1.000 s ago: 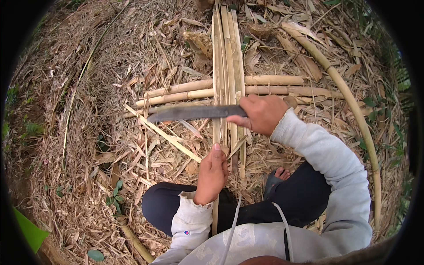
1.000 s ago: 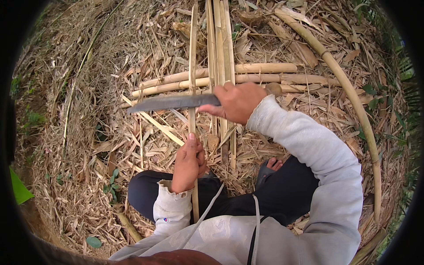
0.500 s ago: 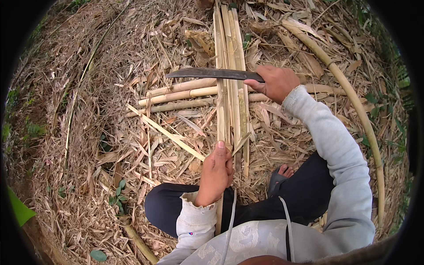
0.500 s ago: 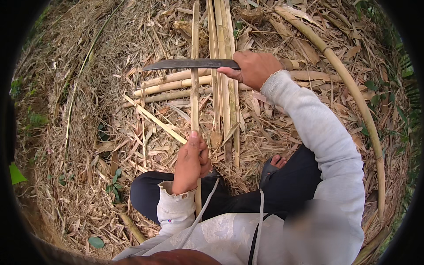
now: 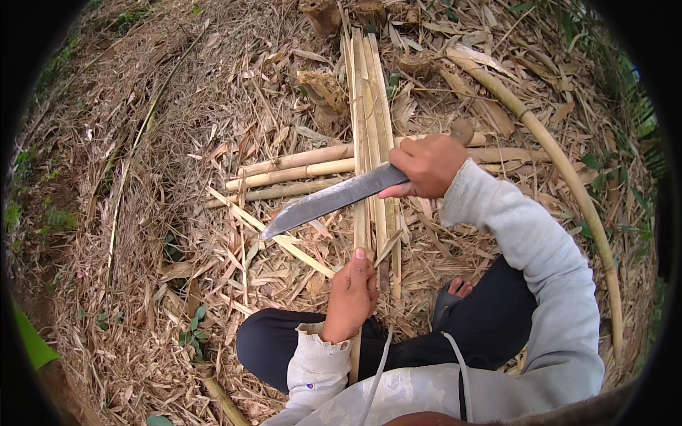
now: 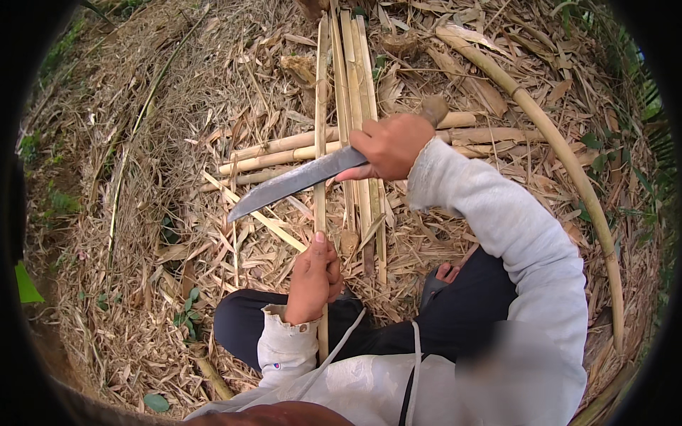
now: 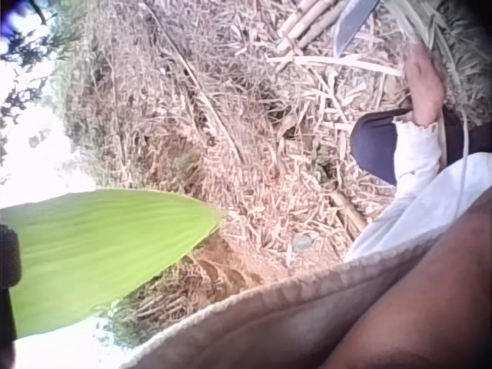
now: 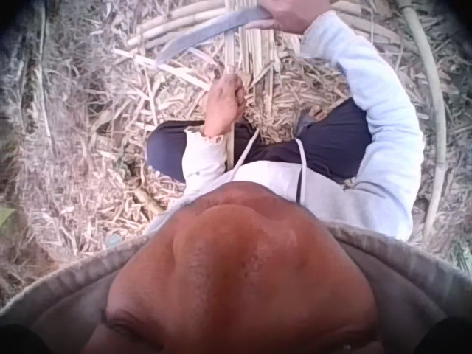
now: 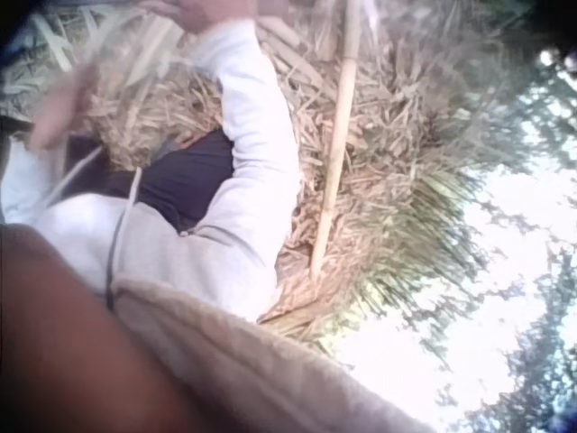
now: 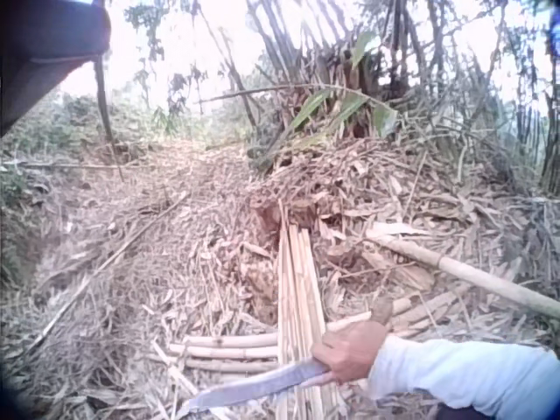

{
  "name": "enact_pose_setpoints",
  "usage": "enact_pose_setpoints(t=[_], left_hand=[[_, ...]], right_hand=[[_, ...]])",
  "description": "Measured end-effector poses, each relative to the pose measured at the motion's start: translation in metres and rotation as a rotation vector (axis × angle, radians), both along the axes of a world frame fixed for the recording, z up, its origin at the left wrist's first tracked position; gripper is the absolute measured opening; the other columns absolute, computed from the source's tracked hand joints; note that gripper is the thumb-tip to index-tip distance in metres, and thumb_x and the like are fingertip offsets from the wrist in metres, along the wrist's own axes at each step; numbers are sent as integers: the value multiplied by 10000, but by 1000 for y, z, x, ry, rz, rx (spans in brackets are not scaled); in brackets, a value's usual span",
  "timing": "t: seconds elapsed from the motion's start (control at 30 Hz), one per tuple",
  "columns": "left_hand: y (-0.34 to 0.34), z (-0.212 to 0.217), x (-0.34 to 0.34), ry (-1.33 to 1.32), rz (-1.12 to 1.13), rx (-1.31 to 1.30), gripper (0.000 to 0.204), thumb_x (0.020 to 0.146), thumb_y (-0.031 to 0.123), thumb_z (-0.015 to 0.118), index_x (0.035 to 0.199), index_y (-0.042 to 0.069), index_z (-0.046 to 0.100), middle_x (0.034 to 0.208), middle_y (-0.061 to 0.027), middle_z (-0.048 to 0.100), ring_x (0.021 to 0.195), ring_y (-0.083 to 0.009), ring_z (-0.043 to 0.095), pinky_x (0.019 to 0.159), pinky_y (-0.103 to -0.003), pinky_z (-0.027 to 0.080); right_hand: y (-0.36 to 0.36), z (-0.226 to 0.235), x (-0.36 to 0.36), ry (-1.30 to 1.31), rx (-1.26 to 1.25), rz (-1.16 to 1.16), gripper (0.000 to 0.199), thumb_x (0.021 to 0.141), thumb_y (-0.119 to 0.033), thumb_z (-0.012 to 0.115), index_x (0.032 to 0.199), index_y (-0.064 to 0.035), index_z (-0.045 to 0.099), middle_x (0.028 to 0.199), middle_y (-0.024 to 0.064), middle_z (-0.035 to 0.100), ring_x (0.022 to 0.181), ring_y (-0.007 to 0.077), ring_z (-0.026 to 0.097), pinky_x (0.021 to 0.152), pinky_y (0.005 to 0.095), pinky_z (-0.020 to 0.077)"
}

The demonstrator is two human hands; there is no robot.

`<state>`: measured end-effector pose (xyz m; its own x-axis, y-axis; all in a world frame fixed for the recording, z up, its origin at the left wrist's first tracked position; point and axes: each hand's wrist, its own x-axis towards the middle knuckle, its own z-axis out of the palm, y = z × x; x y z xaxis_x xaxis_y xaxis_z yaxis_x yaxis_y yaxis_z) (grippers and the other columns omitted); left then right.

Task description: The person uses a large knife to shave and strip thin layers from a piece of bamboo by hand while sitting on the ground.

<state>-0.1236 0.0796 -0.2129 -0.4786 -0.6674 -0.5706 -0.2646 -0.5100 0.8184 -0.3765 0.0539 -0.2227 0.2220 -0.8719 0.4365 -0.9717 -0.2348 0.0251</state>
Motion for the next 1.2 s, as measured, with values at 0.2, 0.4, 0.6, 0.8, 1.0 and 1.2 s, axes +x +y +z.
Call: enact_pose_setpoints(t=[0.2, 0.4, 0.6, 0.8, 1.0, 1.2], left_hand=[[10, -14, -3, -1, -46, -63, 488, 1032, 485, 322, 733, 104, 387, 504, 32, 284, 365, -74, 240, 338, -251, 190], [17, -5, -6, 44, -63, 2, 482, 1037, 468, 319, 731, 104, 389, 500, 25, 279, 360, -79, 244, 333, -258, 193], [17, -1, 3, 28, -63, 63, 481, 1031, 485, 325, 730, 114, 380, 503, 34, 265, 355, -71, 233, 334, -249, 169], [27, -13, 7, 20, -107, 51, 459, 1031, 482, 326, 770, 110, 384, 512, 29, 274, 357, -75, 230, 333, -254, 164], [27, -3, 13, 72, -126, 35, 451, 1041, 456, 318, 766, 103, 376, 517, 26, 279, 364, -79, 226, 333, -257, 172], [18, -11, 20, 75, -86, 99, 472, 1029, 494, 322, 779, 99, 391, 529, 36, 280, 376, -69, 230, 350, -245, 178]], right_hand=[[-19, -22, -44, -252, 145, -335, 552, 933, -603, 444, 786, -90, 581, 694, 114, 622, 592, 306, 633, 535, 405, 521], [-29, -27, -93, -244, 157, -542, 621, 937, -647, 368, 750, -92, 572, 643, 99, 596, 594, 290, 631, 568, 416, 522], [-16, -12, -47, -182, 88, -298, 774, 900, -750, 223, 780, -98, 623, 653, 105, 629, 614, 259, 660, 608, 402, 559], [-21, -19, -93, -403, 180, -560, 777, 888, -761, 259, 810, -79, 623, 681, 135, 631, 661, 303, 654, 641, 403, 545], [-36, -21, -127, -431, 136, -677, 817, 880, -780, 240, 815, -65, 629, 716, 165, 643, 776, 319, 672, 701, 432, 539], [-14, -35, -169, -1580, 154, -811, 759, 878, -766, 323, 754, -50, 542, 561, 48, 479, 489, 198, 527, 501, 372, 466]])
